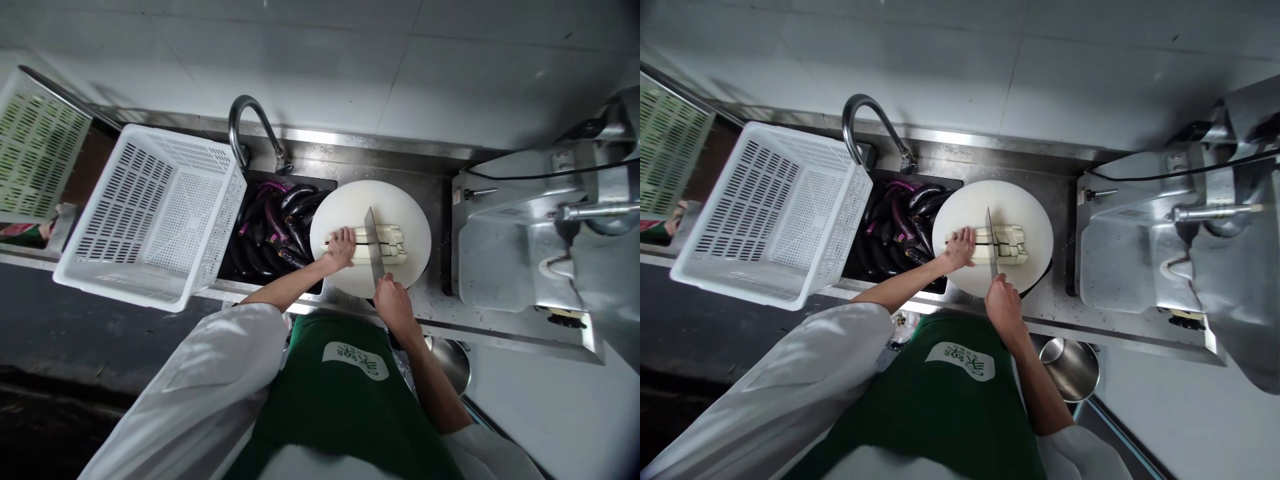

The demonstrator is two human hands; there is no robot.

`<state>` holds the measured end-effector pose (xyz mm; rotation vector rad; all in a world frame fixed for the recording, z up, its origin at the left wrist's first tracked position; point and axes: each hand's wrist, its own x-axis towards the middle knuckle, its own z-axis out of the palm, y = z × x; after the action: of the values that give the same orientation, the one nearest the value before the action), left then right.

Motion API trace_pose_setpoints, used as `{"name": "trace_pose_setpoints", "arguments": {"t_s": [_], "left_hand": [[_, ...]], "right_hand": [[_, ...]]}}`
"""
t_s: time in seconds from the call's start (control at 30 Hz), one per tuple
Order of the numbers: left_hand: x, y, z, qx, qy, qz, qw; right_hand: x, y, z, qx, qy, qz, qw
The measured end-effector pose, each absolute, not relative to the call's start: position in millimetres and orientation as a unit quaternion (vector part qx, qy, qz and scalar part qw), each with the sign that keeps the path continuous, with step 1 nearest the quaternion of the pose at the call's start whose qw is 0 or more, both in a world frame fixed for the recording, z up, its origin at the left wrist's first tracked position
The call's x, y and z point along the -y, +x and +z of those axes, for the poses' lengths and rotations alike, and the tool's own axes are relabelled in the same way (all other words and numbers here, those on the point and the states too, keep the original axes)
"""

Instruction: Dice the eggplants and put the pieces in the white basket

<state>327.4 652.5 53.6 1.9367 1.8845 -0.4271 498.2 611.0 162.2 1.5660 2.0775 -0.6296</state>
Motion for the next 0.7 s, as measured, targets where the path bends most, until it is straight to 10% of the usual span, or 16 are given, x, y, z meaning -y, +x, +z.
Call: {"name": "trace_pose_setpoints", "arguments": {"t_s": [0.23, 0.7], "left_hand": [[-656, 326, 59, -0.675, 0.684, -0.157, 0.225], [-633, 313, 45, -0.694, 0.688, -0.09, 0.192]], "right_hand": [[-639, 470, 112, -0.746, 0.589, -0.231, 0.209], [-596, 474, 162, -0.764, 0.567, -0.2, 0.233]]}}
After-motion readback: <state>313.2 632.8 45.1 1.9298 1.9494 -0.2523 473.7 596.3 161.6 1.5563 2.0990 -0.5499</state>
